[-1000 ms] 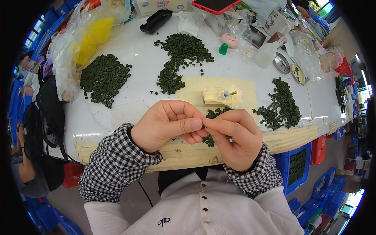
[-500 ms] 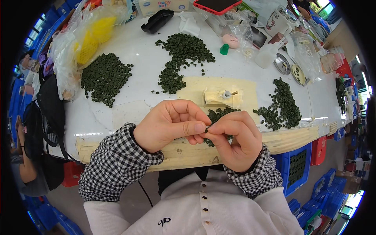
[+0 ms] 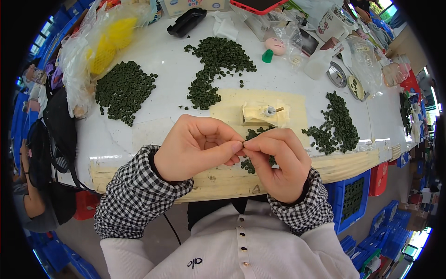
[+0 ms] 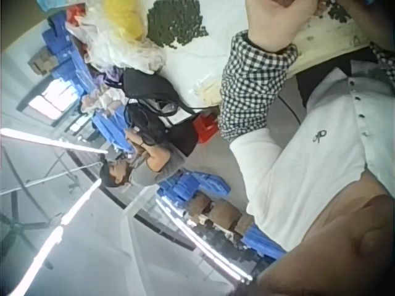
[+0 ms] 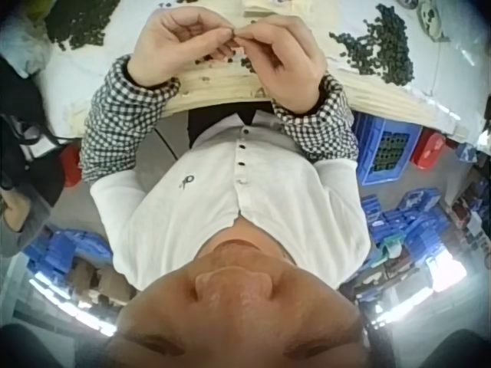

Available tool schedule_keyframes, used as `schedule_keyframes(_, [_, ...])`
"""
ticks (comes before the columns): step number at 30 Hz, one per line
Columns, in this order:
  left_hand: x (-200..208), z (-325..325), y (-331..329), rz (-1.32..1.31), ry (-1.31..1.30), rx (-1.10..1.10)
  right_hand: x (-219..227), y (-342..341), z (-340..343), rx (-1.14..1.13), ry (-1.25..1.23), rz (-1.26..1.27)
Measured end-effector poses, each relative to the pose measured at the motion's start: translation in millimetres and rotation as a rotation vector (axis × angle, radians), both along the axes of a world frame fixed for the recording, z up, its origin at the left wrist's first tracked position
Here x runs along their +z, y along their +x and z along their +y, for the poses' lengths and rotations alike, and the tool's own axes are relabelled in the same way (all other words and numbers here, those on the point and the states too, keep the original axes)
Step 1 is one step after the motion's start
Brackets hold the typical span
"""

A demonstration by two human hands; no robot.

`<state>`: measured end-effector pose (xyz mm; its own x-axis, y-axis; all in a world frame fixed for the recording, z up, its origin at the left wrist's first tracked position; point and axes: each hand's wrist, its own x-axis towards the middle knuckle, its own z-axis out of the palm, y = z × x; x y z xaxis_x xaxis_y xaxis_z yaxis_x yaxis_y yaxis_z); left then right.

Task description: Assembling small green plastic components onto a yellow base at a factory workbench.

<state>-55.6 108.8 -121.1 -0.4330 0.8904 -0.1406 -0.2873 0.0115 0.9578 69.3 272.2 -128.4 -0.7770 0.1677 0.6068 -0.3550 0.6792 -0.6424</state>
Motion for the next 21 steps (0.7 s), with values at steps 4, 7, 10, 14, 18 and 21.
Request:
schedule_keyframes(4, [-0.5, 0.0, 1.2, 0.018, -0.011, 0.024, -0.5, 1.6, 1.6, 0.050, -0.192, -0.106])
schedule_keyframes(7, [0.9, 0.0, 3.6, 0.059, -0.014, 0.044, -6.6, 2.2, 1.4, 0.093, -0.432, -0.188])
schedule_keyframes(10, [0.2, 0.8, 4.5, 0.167, 0.004, 0.055, -5.7, 4.8, 2.6, 0.132, -0.595, -0.301])
schedule_keyframes(14, [-0.7, 0.7, 5.0, 0.354, 0.013, 0.071, -1.3, 6.4, 1.4, 0.154, -0.793, -0.407])
schedule_keyframes(18, [-3.3, 0.0, 3.4, 0.514, 0.025, 0.070, -3.2, 6.6, 2.5, 0.163, -0.725, -0.386])
schedule_keyframes(21, [-4.9, 0.5, 3.9, 0.527, 0.048, 0.076, -5.2, 6.1, 2.7, 0.177, -0.667, -0.339])
